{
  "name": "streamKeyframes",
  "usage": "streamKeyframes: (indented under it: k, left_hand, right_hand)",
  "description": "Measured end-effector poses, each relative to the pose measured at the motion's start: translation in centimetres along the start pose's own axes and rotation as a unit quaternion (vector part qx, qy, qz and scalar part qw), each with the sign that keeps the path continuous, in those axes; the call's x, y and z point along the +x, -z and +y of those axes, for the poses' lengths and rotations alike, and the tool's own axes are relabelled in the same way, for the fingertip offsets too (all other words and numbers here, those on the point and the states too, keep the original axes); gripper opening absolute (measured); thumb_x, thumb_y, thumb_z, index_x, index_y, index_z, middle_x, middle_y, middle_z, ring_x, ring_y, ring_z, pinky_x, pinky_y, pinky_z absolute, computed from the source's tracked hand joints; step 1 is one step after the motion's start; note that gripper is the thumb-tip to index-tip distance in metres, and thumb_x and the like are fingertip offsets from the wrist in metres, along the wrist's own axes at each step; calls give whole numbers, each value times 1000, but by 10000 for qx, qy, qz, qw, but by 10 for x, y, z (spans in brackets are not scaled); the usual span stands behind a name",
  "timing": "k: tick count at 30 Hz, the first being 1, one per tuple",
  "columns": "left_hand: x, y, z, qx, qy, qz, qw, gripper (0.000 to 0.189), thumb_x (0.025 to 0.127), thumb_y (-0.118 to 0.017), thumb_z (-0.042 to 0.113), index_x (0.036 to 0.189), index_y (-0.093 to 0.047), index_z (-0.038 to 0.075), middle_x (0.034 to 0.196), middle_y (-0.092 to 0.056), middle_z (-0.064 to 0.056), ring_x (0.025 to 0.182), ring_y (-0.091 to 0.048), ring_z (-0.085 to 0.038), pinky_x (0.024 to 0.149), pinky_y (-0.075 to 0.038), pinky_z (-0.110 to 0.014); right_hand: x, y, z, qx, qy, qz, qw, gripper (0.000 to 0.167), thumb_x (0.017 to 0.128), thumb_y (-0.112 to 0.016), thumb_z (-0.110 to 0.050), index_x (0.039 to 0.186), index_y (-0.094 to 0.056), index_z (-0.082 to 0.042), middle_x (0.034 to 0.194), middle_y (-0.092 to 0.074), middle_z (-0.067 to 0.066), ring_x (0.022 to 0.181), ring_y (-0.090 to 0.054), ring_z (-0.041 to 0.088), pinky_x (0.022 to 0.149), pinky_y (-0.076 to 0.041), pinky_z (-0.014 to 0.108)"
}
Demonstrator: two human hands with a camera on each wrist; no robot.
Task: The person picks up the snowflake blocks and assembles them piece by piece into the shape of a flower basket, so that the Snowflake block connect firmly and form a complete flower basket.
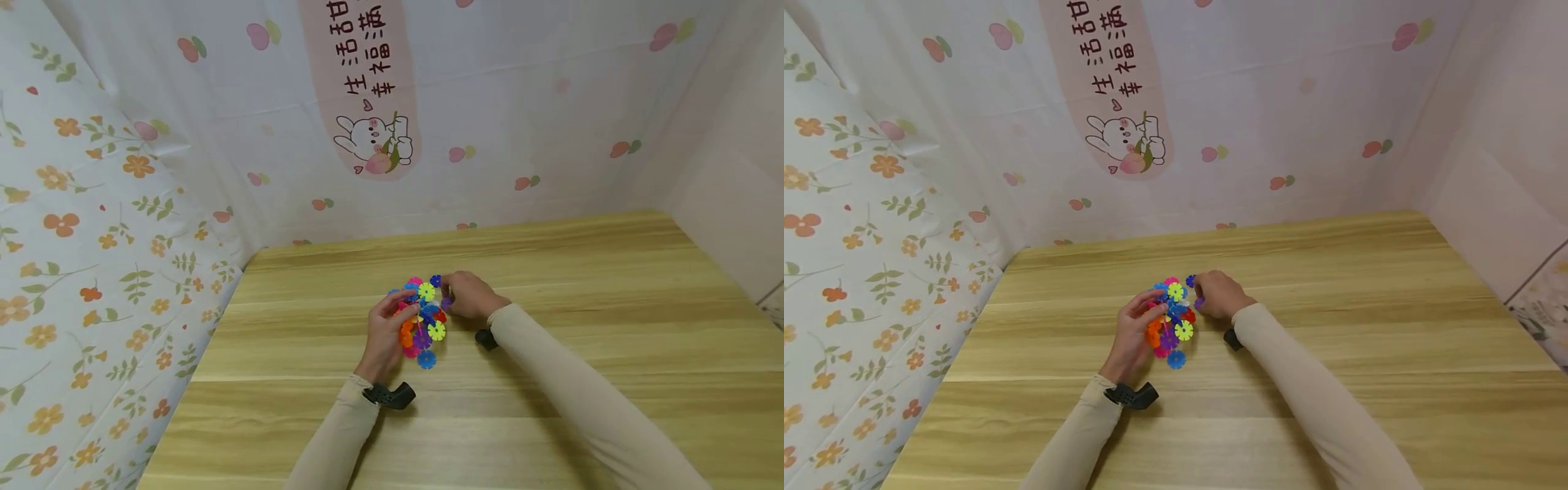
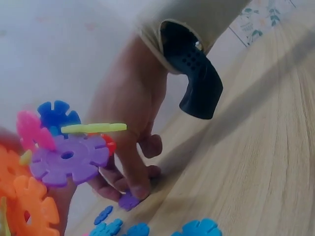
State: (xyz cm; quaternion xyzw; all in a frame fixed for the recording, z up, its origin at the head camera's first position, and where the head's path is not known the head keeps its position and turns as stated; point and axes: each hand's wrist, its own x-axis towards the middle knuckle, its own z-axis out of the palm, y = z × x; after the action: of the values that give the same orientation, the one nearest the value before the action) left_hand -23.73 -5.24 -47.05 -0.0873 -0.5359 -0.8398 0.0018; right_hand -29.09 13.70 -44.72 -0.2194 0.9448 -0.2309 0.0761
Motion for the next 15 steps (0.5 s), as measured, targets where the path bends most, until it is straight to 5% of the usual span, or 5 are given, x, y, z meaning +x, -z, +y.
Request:
streamKeyframes:
  k: [6, 15]
  left_hand:
    - [0, -1, -2, 20, 5, 98, 10000, 32, 80, -69, -2, 109, -61, -9, 108, -58, -13, 93, -56, -21, 75, -50, -29]
    - [-1, -1, -5, 195, 161, 274, 9993, 32, 83, -69, 2, 112, -60, -7, 115, -55, -14, 100, -54, -24, 86, -48, -32]
  right_hand:
    - [-15, 4, 6, 473, -27, -169, 9987, 15, 78, -70, -3, 86, -59, -8, 73, -57, 0, 66, -52, 17, 62, -46, 30]
    - [-38, 16, 15, 1499, -3, 297, 9883, 14, 82, -65, 1, 91, -64, -10, 76, -61, 2, 64, -55, 17, 57, -47, 31]
